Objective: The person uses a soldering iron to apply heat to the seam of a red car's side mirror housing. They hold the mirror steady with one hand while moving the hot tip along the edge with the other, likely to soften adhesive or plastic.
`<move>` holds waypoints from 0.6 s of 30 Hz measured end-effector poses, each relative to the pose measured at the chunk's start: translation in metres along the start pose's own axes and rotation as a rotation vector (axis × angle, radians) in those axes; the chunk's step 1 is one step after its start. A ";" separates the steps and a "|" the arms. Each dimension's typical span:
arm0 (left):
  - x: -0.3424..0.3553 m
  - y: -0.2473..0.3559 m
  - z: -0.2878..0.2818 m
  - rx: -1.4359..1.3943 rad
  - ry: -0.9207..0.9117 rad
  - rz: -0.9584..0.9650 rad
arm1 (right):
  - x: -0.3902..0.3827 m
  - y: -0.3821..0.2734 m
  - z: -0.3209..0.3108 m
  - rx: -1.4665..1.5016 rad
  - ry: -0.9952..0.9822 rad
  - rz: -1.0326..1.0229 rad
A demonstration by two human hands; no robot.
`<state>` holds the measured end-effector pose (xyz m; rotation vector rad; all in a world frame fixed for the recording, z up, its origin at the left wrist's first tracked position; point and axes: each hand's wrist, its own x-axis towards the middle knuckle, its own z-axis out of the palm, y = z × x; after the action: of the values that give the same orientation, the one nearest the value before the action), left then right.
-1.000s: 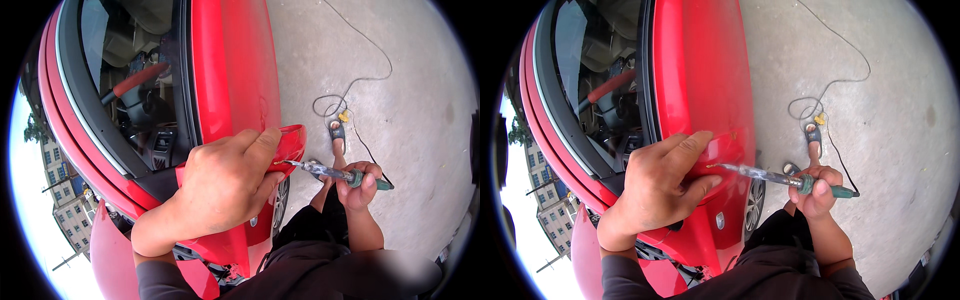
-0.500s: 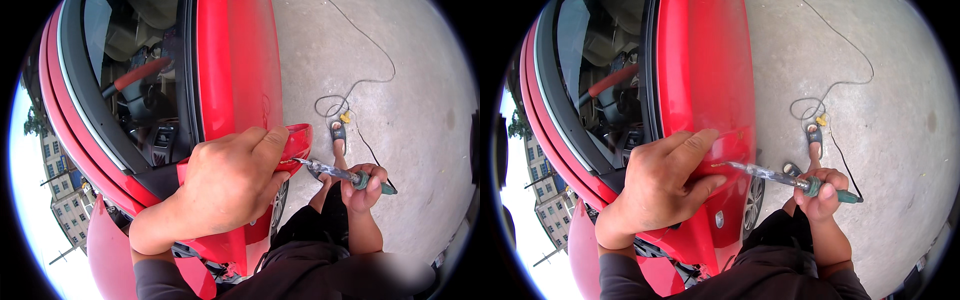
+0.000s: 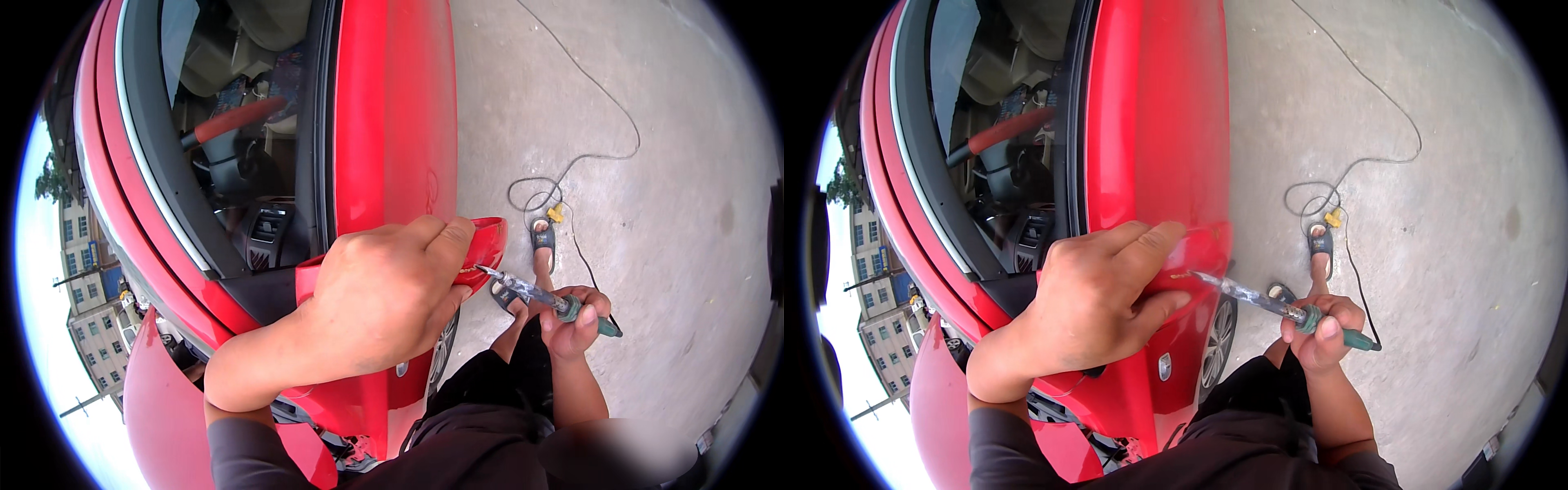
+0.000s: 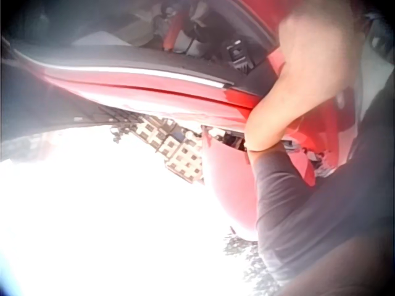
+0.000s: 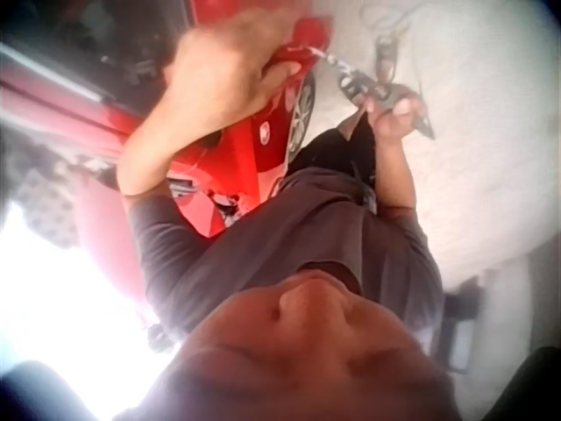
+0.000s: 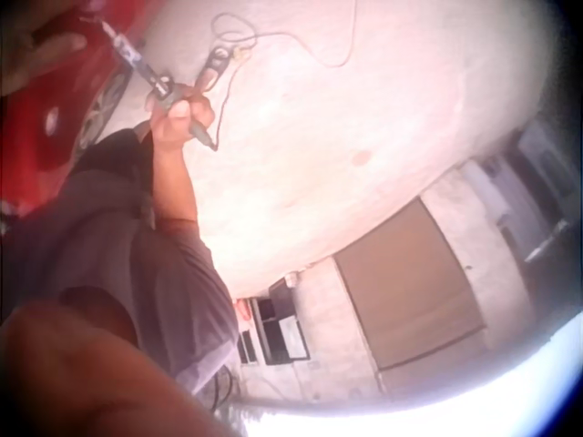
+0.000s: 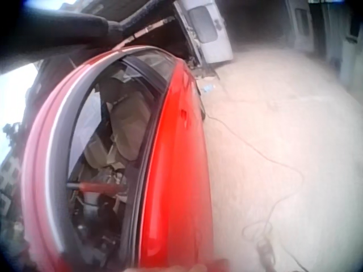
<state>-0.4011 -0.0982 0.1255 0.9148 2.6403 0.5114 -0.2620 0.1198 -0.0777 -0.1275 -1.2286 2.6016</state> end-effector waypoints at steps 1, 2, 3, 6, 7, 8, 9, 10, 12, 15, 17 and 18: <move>0.000 0.000 0.000 0.003 0.004 0.001 | 0.000 0.002 -0.001 0.001 -0.007 -0.009; 0.000 0.000 0.001 0.006 0.008 0.003 | 0.000 0.002 -0.002 0.002 -0.013 -0.018; -0.001 0.000 0.001 0.005 0.010 0.005 | -0.001 0.002 -0.002 0.006 0.015 0.001; -0.002 -0.001 0.002 0.004 0.016 0.014 | -0.002 -0.001 0.002 0.009 0.075 0.037; -0.002 -0.001 0.002 0.007 0.019 0.017 | -0.002 -0.001 0.001 0.003 0.076 0.036; -0.002 -0.001 0.002 0.009 0.022 0.020 | -0.002 -0.002 0.002 -0.002 0.079 0.034; -0.002 0.000 0.001 0.012 0.004 0.016 | -0.002 -0.003 0.003 0.000 0.085 0.042; -0.002 0.001 -0.001 0.013 -0.015 0.012 | -0.002 -0.004 0.005 0.000 0.092 0.050; -0.002 0.001 -0.001 0.017 -0.010 0.017 | -0.002 -0.004 0.007 0.013 0.098 0.055; -0.002 0.000 0.001 0.018 0.036 0.030 | -0.002 -0.002 0.006 0.039 0.081 0.034; -0.001 0.000 0.000 0.013 0.023 0.019 | -0.002 -0.003 0.006 0.043 0.057 0.013; -0.001 0.000 0.000 0.014 0.023 0.021 | -0.002 -0.005 0.006 0.055 0.064 0.015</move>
<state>-0.4004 -0.0985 0.1258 0.9469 2.6613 0.5117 -0.2605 0.1175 -0.0702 -0.2090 -1.1383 2.6197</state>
